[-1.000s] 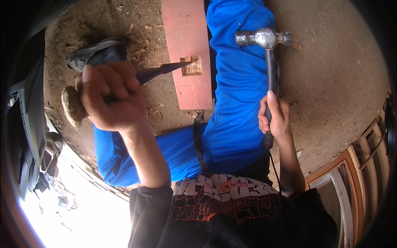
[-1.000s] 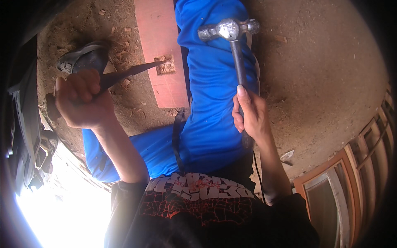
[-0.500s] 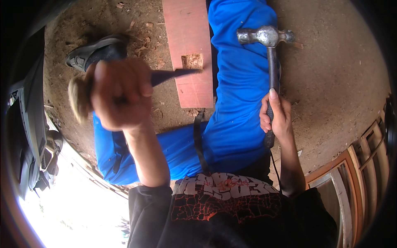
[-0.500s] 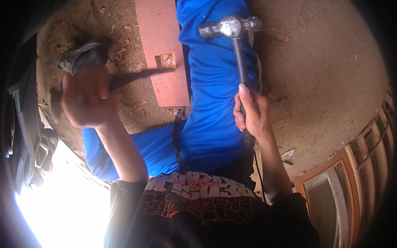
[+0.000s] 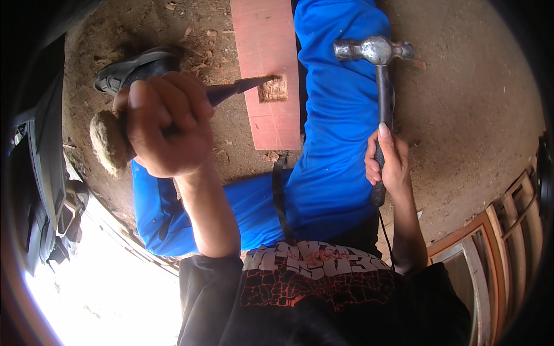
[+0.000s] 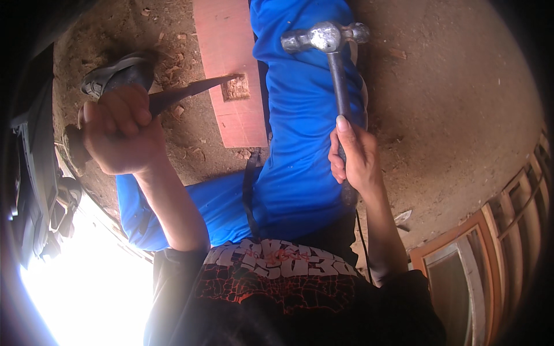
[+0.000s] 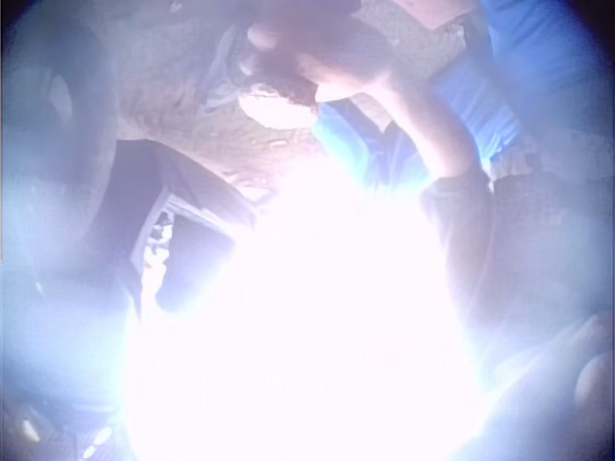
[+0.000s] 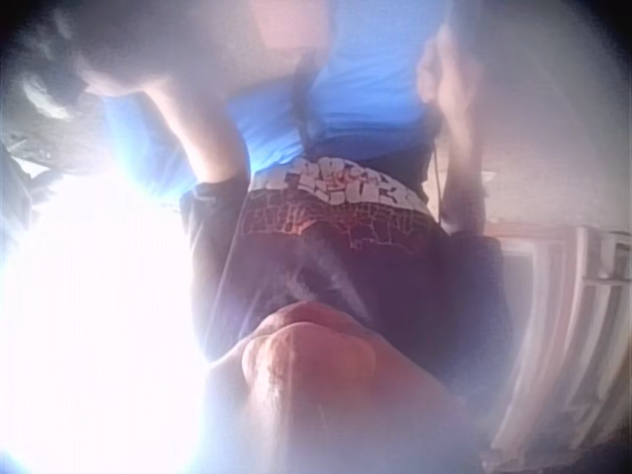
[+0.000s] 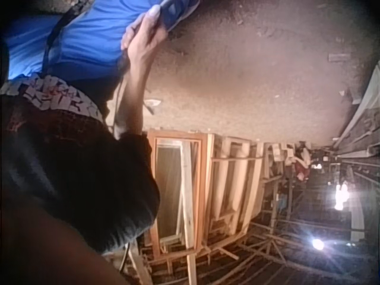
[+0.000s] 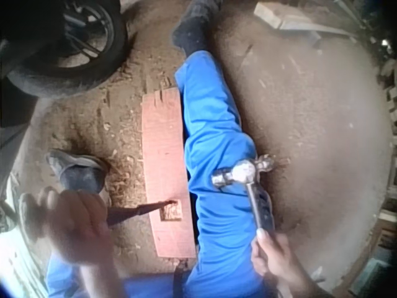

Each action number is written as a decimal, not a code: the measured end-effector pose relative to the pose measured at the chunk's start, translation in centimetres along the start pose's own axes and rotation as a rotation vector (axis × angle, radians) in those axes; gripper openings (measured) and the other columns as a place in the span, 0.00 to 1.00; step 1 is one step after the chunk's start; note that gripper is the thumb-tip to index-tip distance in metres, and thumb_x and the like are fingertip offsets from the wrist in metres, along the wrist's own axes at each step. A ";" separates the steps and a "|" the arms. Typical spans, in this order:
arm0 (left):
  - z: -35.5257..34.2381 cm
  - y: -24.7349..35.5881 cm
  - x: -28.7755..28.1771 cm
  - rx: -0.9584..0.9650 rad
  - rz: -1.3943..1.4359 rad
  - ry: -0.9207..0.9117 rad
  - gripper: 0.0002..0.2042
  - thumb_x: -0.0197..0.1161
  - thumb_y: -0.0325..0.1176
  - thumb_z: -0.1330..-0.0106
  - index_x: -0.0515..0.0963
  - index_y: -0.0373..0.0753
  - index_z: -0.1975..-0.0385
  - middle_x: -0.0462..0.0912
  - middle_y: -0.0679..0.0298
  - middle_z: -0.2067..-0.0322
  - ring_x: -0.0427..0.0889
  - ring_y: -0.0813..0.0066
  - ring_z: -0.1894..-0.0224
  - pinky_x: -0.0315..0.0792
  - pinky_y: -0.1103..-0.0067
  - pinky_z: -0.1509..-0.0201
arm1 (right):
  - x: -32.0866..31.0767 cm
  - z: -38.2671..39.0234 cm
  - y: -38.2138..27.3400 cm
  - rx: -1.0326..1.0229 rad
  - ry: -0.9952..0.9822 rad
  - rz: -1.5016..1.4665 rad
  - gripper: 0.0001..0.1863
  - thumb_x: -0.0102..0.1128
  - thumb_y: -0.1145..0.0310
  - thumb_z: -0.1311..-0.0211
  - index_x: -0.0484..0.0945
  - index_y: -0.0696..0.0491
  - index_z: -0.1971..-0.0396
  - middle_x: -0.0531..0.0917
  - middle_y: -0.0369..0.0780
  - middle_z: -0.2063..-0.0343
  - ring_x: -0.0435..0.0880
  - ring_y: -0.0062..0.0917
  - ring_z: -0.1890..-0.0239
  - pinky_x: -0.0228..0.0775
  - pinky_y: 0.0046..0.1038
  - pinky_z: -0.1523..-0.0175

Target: The person sits on the ground and uses a chisel and hammer to carve a rectangular recess into a pink wooden plank. They repeatedly strike the chisel to remove wood chips and clear the debris from the carved area.

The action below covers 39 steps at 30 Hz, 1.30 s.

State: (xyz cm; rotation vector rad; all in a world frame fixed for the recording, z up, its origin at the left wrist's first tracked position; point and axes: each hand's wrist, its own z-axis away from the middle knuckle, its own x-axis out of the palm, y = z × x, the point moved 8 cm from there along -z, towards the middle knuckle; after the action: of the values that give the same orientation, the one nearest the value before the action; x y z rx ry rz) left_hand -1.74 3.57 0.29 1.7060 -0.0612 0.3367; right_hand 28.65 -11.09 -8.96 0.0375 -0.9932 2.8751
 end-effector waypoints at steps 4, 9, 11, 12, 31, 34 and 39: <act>0.4 -1.6 0.7 -0.263 0.285 -0.021 0.18 0.44 0.35 0.32 0.54 0.49 0.88 0.55 0.69 0.91 0.56 0.76 0.87 0.56 0.75 0.77 | 0.0 -0.1 0.0 -0.002 -0.003 0.001 0.28 0.46 0.44 0.25 0.68 0.53 0.76 0.65 0.32 0.91 0.63 0.15 0.92 0.57 0.21 0.87; 1.2 -0.9 0.0 -0.175 0.154 0.083 0.17 0.44 0.37 0.33 0.53 0.50 0.87 0.54 0.68 0.90 0.54 0.78 0.87 0.53 0.77 0.79 | 0.0 0.0 0.1 -0.005 -0.004 -0.005 0.28 0.46 0.44 0.25 0.68 0.53 0.76 0.65 0.32 0.91 0.63 0.15 0.93 0.57 0.22 0.87; 0.7 0.0 -0.2 -0.126 0.102 0.088 0.17 0.45 0.37 0.33 0.53 0.49 0.86 0.53 0.68 0.90 0.53 0.78 0.87 0.53 0.77 0.80 | 0.0 -0.1 0.0 -0.003 0.003 0.007 0.28 0.46 0.44 0.25 0.68 0.53 0.76 0.65 0.32 0.91 0.63 0.15 0.93 0.57 0.22 0.87; 0.0 0.6 0.3 -0.067 0.132 -0.012 0.13 0.45 0.36 0.34 0.61 0.45 0.82 0.57 0.66 0.88 0.53 0.77 0.89 0.54 0.78 0.80 | 0.0 -0.1 -0.1 -0.004 0.002 0.009 0.28 0.46 0.44 0.25 0.68 0.53 0.76 0.65 0.32 0.91 0.63 0.15 0.93 0.57 0.22 0.87; -1.1 0.4 -2.7 -0.070 -0.071 -0.001 0.19 0.73 0.27 0.40 0.73 0.34 0.53 0.82 0.56 0.58 0.84 0.66 0.56 0.77 0.68 0.47 | 0.0 -0.2 -0.3 0.000 0.003 0.010 0.29 0.48 0.43 0.26 0.68 0.54 0.77 0.65 0.33 0.91 0.64 0.15 0.93 0.58 0.22 0.87; -0.4 -0.2 -3.5 -0.035 -0.009 0.150 0.17 0.69 0.30 0.35 0.75 0.30 0.50 0.83 0.52 0.55 0.84 0.60 0.53 0.77 0.64 0.43 | -0.1 -0.2 -0.3 0.009 0.005 0.010 0.29 0.48 0.43 0.26 0.68 0.54 0.77 0.65 0.33 0.91 0.64 0.15 0.92 0.58 0.22 0.87; -0.5 0.0 -2.2 0.041 0.085 0.040 0.10 0.54 0.27 0.27 0.76 0.31 0.51 0.80 0.55 0.58 0.80 0.60 0.55 0.74 0.61 0.42 | -0.1 -0.2 -0.2 0.004 0.006 0.018 0.29 0.48 0.43 0.26 0.69 0.54 0.77 0.66 0.33 0.91 0.64 0.16 0.92 0.59 0.23 0.87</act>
State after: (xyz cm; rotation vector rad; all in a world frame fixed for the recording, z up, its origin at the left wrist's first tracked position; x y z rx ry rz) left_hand -3.91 3.74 -0.25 1.7394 -0.0982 0.4372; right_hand 28.80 -10.86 -9.03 0.0205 -0.9919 2.8914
